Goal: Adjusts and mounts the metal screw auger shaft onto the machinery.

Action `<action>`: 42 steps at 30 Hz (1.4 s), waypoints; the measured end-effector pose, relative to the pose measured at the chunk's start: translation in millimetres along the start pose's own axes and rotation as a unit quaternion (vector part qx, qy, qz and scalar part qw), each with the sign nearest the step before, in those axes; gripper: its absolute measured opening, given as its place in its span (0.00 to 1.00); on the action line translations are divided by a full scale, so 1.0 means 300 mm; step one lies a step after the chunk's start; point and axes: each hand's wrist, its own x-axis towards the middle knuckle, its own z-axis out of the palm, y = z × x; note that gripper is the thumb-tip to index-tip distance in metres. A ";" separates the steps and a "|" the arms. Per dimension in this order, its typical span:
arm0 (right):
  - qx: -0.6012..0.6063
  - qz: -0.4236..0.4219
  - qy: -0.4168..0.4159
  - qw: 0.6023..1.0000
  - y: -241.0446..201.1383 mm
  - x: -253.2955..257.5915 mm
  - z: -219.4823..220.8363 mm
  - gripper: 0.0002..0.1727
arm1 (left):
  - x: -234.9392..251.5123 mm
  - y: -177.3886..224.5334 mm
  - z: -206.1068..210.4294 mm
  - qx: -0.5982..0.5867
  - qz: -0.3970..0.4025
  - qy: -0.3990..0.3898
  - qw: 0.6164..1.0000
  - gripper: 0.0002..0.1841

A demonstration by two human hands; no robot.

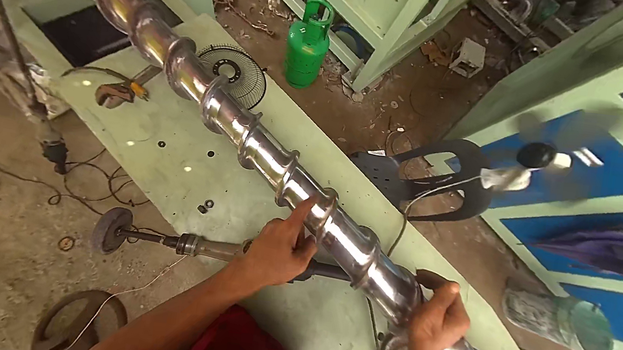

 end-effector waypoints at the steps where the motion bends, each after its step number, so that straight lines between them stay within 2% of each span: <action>1: 0.001 -0.001 0.001 1.000 -0.003 0.001 0.001 0.30 | -0.016 -0.027 -0.013 0.018 0.004 0.045 0.999 0.36; 3: -0.002 -0.002 0.001 1.000 -0.007 0.003 0.004 0.31 | -0.027 -0.082 -0.044 0.050 -0.013 0.101 0.994 0.38; 4: -0.005 0.000 0.000 1.000 -0.009 0.003 0.005 0.31 | -0.025 -0.106 -0.060 0.058 -0.029 0.103 0.993 0.39; 8: -0.015 0.009 0.003 1.000 -0.019 0.003 0.012 0.30 | 0.008 -0.165 -0.096 0.030 -0.068 0.031 0.997 0.41; 12: -0.027 0.016 0.009 0.999 -0.022 0.005 0.014 0.31 | 0.036 -0.181 -0.092 0.002 -0.052 0.022 0.998 0.41; 22: -0.024 0.009 0.020 0.999 -0.007 0.007 0.012 0.31 | 0.169 -0.111 -0.163 0.001 -0.081 -0.015 0.997 0.43; 31: -0.011 0.019 0.011 1.000 0.013 0.009 0.000 0.31 | 0.265 -0.021 -0.276 -0.078 -0.147 -0.123 0.978 0.41; 34: -0.013 0.017 0.008 1.000 0.016 0.010 -0.006 0.31 | 0.282 -0.019 -0.295 -0.130 -0.154 -0.124 0.972 0.39; 42: -0.007 0.001 0.000 1.000 0.033 0.017 -0.010 0.29 | 0.333 -0.038 -0.294 -0.140 -0.170 -0.121 0.968 0.37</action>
